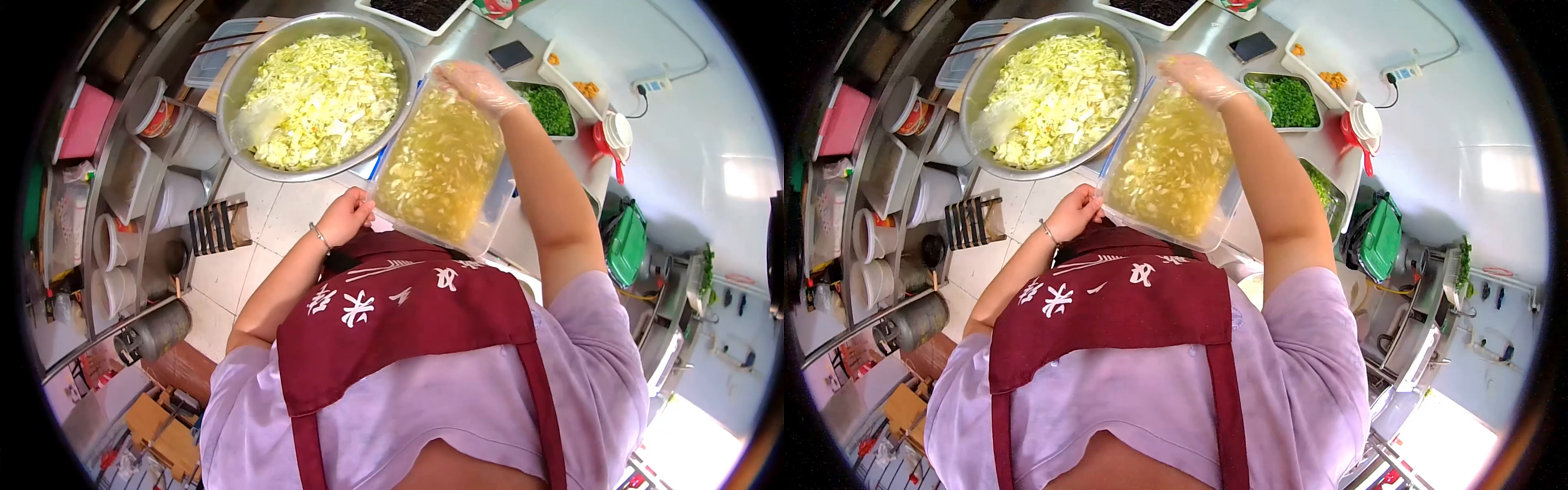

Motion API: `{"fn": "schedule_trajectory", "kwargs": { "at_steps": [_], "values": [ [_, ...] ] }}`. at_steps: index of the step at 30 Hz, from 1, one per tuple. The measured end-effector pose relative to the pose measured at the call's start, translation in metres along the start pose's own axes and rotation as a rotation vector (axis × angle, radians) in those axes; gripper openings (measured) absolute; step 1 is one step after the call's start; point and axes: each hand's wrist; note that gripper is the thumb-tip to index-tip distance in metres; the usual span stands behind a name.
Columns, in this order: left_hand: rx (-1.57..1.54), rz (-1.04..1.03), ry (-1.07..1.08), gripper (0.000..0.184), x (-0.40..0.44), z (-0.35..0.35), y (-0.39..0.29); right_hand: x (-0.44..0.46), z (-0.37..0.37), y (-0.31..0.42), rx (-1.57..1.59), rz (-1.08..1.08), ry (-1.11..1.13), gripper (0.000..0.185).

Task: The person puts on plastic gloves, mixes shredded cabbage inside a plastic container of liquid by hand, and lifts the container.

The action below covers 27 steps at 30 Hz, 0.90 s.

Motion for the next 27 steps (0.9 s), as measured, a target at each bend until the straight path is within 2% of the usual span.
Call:
{"fn": "schedule_trajectory", "kwargs": {
  "at_steps": [2, 3, 5, 6, 8, 9, 11, 12, 14, 15, 17, 18, 20, 24, 26, 27],
  "values": [
    [-0.035, 0.008, -0.011, 0.015, 0.000, 0.000, -0.001, 0.002, 0.023, -0.026, -0.206, -0.089, -0.026, 0.042],
    [-0.032, 0.005, -0.004, 0.015, 0.000, 0.000, -0.001, 0.001, 0.028, -0.035, -0.205, -0.091, -0.033, 0.042],
    [-0.013, 0.018, 0.010, 0.016, 0.001, 0.001, 0.000, -0.001, 0.038, -0.054, -0.404, -0.230, -0.021, 0.031],
    [-0.010, 0.016, 0.014, 0.016, 0.001, 0.001, 0.001, 0.007, 0.047, -0.085, -0.403, -0.232, -0.025, 0.031],
    [-0.020, 0.023, 0.013, 0.017, 0.001, 0.001, 0.001, 0.028, 0.065, -0.150, -1.133, 0.252, 0.197, 0.023],
    [-0.018, 0.023, 0.013, 0.017, 0.001, 0.000, -0.001, 0.023, 0.062, -0.146, -1.132, 0.253, 0.195, 0.023],
    [-0.014, 0.026, -0.002, 0.016, -0.001, 0.000, -0.004, 0.011, 0.051, -0.134, -1.335, 0.151, 0.229, 0.026],
    [-0.013, 0.028, -0.005, 0.016, -0.001, 0.000, -0.005, 0.013, 0.051, -0.139, -1.333, 0.155, 0.230, 0.026],
    [-0.025, -0.003, 0.001, 0.015, -0.003, 0.000, -0.005, 0.013, 0.048, -0.150, -1.083, -0.014, 0.074, 0.025],
    [-0.027, 0.001, -0.002, 0.015, -0.003, 0.000, -0.006, 0.006, 0.042, -0.137, -1.082, -0.013, 0.079, 0.025],
    [0.006, 0.017, -0.005, 0.015, -0.003, 0.000, -0.007, -0.018, 0.027, -0.091, -1.069, -0.181, 0.107, 0.030],
    [0.003, 0.019, -0.007, 0.015, -0.003, -0.001, -0.007, -0.014, 0.029, -0.108, -1.069, -0.180, 0.111, 0.030],
    [-0.033, 0.030, -0.007, 0.015, -0.003, -0.001, -0.006, -0.003, 0.034, -0.152, -0.869, -0.136, -0.080, 0.035],
    [-0.040, 0.047, -0.009, 0.014, -0.003, 0.000, -0.007, -0.002, 0.020, -0.157, -0.905, -0.056, 0.047, 0.043],
    [-0.056, 0.036, 0.000, 0.014, -0.002, 0.001, -0.007, 0.009, 0.009, -0.172, -0.630, -0.099, -0.082, 0.045],
    [-0.056, 0.039, 0.000, 0.014, -0.002, 0.001, -0.007, 0.011, 0.004, -0.172, -0.628, -0.099, -0.081, 0.045]
  ]
}}
Point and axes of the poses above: each hand's wrist, its own x-axis towards the middle knuckle, its own z-axis out of the back of the hand, y = z × x, and after that the axes turned 12 degrees about x, right-handed
